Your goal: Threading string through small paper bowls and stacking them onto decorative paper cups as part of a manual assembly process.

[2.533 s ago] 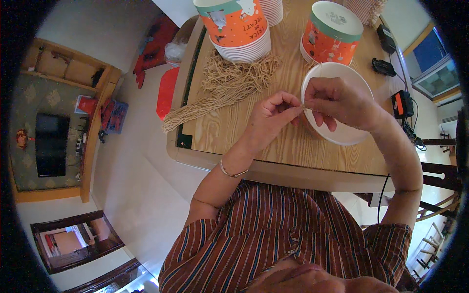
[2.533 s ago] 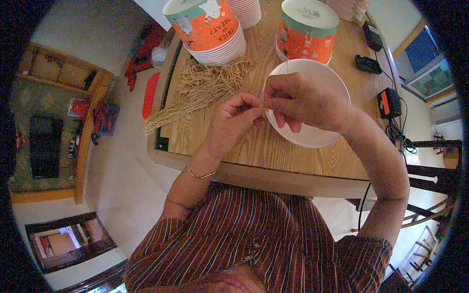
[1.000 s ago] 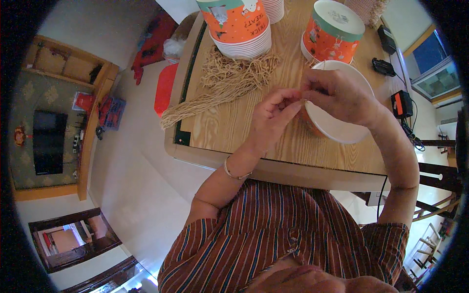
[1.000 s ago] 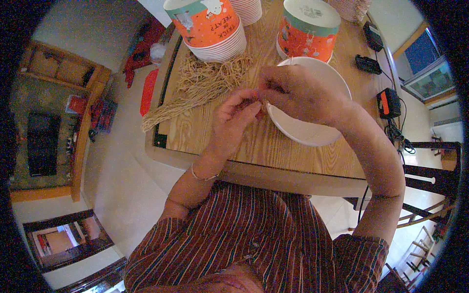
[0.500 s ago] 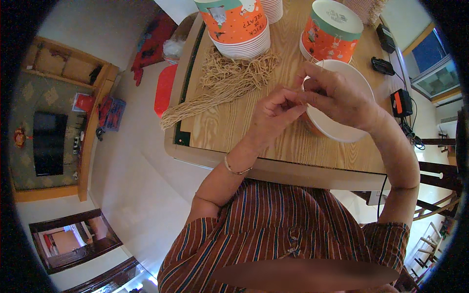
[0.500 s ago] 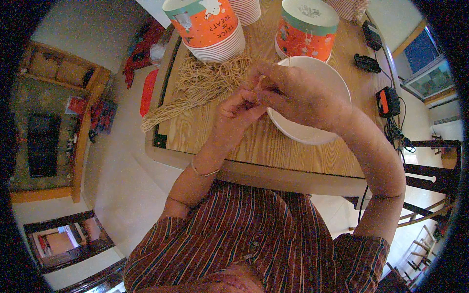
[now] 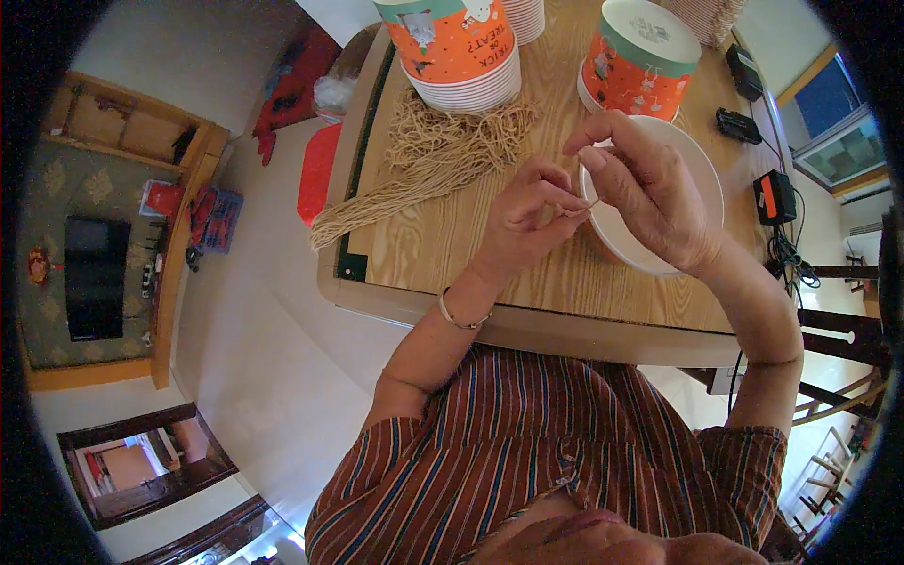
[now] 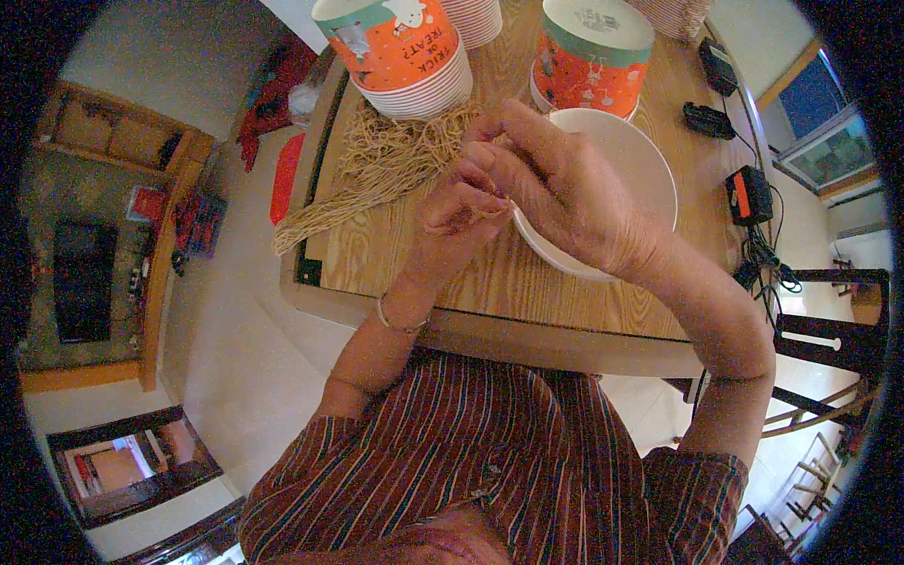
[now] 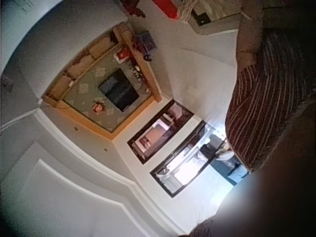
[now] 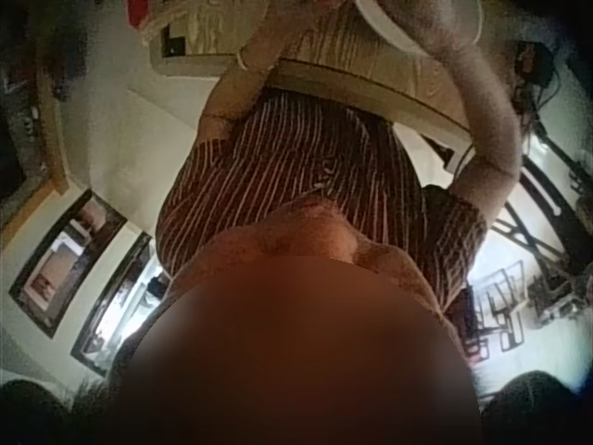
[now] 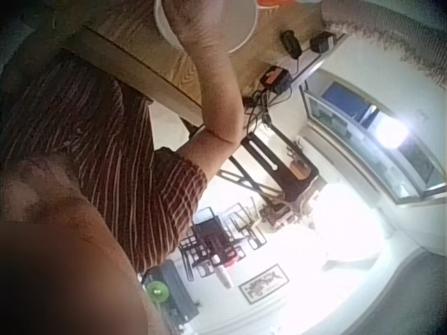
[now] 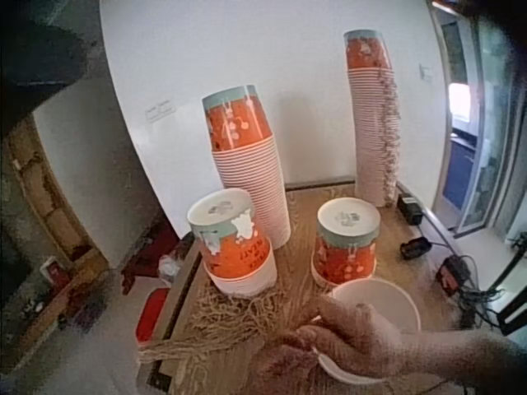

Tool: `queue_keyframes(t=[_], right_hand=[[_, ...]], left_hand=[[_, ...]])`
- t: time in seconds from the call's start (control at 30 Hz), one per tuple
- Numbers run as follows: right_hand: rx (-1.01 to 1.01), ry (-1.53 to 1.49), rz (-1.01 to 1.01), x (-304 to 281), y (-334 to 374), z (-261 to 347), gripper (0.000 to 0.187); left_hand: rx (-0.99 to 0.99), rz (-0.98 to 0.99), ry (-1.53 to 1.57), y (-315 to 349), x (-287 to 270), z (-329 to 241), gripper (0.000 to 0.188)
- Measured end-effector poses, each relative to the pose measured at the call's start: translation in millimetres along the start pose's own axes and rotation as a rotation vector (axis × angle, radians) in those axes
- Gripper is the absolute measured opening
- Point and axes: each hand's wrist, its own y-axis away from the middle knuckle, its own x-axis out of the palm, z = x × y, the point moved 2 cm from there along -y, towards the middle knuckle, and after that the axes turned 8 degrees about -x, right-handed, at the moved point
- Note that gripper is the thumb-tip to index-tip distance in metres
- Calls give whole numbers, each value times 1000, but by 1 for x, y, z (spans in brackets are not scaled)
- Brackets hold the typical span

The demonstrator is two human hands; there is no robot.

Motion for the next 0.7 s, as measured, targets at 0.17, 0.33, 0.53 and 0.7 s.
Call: queue_keyframes(t=[0.17,0.33,0.53,0.7], right_hand=[[202,-143,-96,-1,0,-2,18],[200,-111,-85,-3,-2,-3,17],[186,-84,-51,-3,-3,-2,18],[231,-96,-34,-4,-1,-5,17]], left_hand=[[-42,-32,21,4,4,2,27],[-226,-29,409,10,11,-6,38],[-363,-62,356,8,13,-12,21],[-424,-75,414,8,10,-8,8]])
